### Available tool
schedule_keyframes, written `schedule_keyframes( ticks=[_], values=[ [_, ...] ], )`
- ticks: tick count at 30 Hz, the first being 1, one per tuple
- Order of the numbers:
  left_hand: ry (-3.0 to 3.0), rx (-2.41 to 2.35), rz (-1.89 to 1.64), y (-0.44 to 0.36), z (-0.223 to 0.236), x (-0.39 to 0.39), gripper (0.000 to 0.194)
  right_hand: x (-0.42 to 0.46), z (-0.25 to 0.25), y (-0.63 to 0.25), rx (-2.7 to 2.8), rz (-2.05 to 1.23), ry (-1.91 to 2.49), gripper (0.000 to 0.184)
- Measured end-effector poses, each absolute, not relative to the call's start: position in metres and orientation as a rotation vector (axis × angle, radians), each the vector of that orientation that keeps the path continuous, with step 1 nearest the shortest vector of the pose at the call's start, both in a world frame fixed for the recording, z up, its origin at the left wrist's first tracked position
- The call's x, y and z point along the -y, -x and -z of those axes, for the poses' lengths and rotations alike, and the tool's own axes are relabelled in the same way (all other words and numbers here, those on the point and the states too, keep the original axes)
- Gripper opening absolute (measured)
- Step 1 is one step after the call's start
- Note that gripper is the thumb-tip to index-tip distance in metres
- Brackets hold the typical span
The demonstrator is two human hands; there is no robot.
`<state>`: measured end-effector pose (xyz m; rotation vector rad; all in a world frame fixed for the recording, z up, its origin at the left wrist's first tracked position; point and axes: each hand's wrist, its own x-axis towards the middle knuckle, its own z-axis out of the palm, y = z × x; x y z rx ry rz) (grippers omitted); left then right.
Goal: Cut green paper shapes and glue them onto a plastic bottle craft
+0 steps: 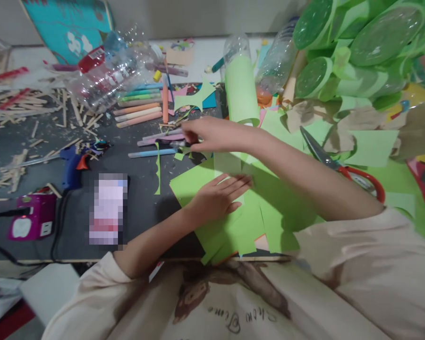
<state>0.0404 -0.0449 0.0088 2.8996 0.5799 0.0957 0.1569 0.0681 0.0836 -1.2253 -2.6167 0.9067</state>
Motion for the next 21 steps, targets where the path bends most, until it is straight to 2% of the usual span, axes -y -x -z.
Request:
schedule_keyframes(
  ticks=[4,7,11,13,16,21],
  values=[
    [-2.906,-0.608,-0.085,-0.04,-0.009,0.047,0.057,-0.034,-0.075,-0.217,2.038,-1.689,1.173,0.014],
    [-2.889,-0.598,-0.13,-0.04,-0.008,0.048,0.058,0.004,-0.071,-0.252,1.506,-1.944,1.237,0.028],
    [-2.884,-0.626,-0.123,-0.042,-0.009,0.05,0.052,0.045,-0.067,-0.284,1.027,-1.922,1.264,0.04],
    [-2.893,-0.64,-0.1,-0.043,-0.009,0.052,0.052,0.057,-0.066,-0.295,0.912,-1.792,1.272,0.045],
    [-2.907,-0.614,-0.109,-0.044,-0.012,0.052,0.052,0.065,-0.065,-0.301,0.908,-1.602,1.269,0.04],
    [-2.9,-0.31,-0.33,-0.038,-0.021,0.047,0.035,0.054,-0.055,-0.275,1.056,-1.61,1.189,0.046]
  ],
)
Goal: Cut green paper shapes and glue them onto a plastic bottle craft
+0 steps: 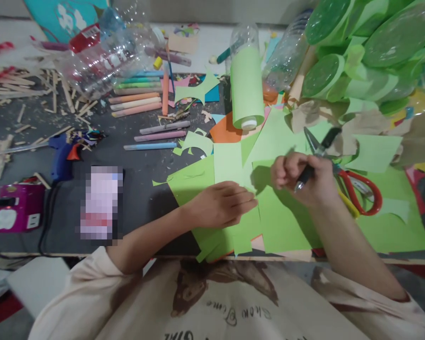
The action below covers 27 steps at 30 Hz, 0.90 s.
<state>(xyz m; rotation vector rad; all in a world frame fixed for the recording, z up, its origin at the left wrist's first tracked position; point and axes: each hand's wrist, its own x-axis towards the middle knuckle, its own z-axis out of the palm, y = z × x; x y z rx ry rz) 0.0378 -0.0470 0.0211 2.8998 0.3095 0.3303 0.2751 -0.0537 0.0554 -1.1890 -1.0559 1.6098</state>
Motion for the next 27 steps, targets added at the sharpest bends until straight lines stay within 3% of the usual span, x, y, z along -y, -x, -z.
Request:
schedule_keyframes(
  ticks=[6,16,22,27],
  values=[
    [-2.973,-0.442,-0.365,-0.029,-0.029,0.05,0.019,0.041,-0.039,-0.231,1.094,-1.567,1.267,0.063],
    [-2.967,-0.57,-0.371,-0.023,-0.017,0.061,0.022,0.047,-0.015,-0.215,1.314,-1.367,1.267,0.038],
    [-2.937,-0.577,-0.108,-0.027,-0.018,0.072,0.033,0.041,-0.01,-0.218,1.075,-1.254,1.294,0.047],
    [-2.939,-0.556,-0.101,-0.027,-0.021,0.076,0.034,0.037,-0.01,-0.223,1.052,-1.184,1.26,0.059]
  ],
)
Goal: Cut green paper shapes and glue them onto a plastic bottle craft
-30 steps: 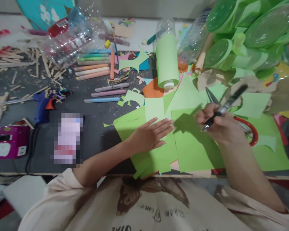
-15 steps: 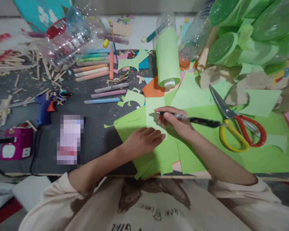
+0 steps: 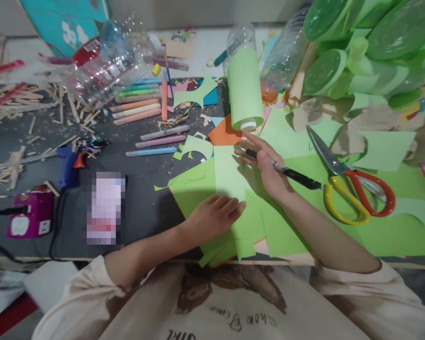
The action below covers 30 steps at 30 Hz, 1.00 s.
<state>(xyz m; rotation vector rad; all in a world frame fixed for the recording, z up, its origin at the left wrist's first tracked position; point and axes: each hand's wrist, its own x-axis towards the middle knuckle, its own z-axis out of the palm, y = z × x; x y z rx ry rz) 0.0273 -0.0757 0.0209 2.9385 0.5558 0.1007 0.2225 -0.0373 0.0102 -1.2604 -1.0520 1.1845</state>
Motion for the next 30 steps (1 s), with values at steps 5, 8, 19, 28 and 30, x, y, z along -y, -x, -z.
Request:
schedule_keyframes(
  ticks=[5,8,19,28,30],
  values=[
    [-2.956,-0.56,-0.113,-0.026,-0.022,0.078,0.032,0.036,-0.008,-0.223,1.064,-1.152,1.242,0.066],
    [-2.96,-0.598,-0.238,-0.026,-0.021,0.079,0.028,0.036,-0.008,-0.223,1.066,-1.167,1.251,0.067],
    [-2.896,-0.576,-0.185,-0.027,-0.024,0.083,0.03,0.033,-0.006,-0.224,1.011,-1.176,1.264,0.062],
    [-2.869,-0.545,-0.118,-0.029,-0.022,0.087,0.04,0.034,-0.006,-0.224,1.028,-1.168,1.252,0.055],
    [-2.865,-0.549,-0.105,-0.03,-0.022,0.089,0.04,0.033,-0.006,-0.224,1.025,-1.173,1.251,0.054]
  ],
)
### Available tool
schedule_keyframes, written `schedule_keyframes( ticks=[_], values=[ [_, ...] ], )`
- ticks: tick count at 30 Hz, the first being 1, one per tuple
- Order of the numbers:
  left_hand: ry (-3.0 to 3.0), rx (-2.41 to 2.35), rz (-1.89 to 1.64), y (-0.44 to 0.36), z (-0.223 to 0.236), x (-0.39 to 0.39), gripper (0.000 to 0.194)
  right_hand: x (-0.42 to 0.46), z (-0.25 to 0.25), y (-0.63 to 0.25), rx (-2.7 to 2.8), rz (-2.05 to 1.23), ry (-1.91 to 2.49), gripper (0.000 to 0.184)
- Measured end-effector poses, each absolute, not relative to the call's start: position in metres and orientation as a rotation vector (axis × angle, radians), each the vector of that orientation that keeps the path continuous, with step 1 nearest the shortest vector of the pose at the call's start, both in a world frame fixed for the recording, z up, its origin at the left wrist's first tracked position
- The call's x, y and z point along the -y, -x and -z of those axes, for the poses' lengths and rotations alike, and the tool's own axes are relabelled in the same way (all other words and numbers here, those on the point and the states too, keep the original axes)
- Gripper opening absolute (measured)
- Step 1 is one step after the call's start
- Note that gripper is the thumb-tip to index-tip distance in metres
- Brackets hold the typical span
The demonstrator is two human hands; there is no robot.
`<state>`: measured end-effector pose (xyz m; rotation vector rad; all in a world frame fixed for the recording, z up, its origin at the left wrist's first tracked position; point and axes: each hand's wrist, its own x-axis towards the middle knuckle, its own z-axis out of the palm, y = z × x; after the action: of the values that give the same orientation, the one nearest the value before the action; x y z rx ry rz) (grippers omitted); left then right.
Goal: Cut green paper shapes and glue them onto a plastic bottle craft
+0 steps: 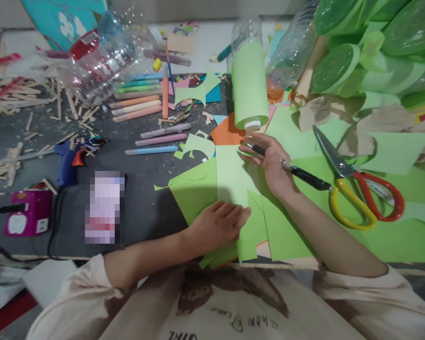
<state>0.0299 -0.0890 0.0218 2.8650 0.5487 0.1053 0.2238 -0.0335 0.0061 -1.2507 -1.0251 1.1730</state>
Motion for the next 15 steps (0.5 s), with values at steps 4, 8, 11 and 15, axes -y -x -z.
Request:
schedule_keyframes(
  ticks=[4,8,11,15],
  values=[
    [-2.834,-0.548,-0.052,-0.033,-0.023,0.092,0.044,0.033,-0.007,-0.224,1.027,-1.171,1.248,0.052],
    [-2.757,-0.518,-0.111,-0.032,-0.02,0.088,0.039,0.033,-0.008,-0.224,1.065,-1.157,1.265,0.055],
    [-2.777,-0.517,-0.266,-0.027,-0.016,0.08,0.03,0.033,-0.007,-0.224,1.079,-1.145,1.274,0.057],
    [-2.863,-0.669,-0.394,-0.021,-0.012,0.067,0.03,0.032,-0.003,-0.225,1.066,-1.139,1.272,0.056]
  ],
)
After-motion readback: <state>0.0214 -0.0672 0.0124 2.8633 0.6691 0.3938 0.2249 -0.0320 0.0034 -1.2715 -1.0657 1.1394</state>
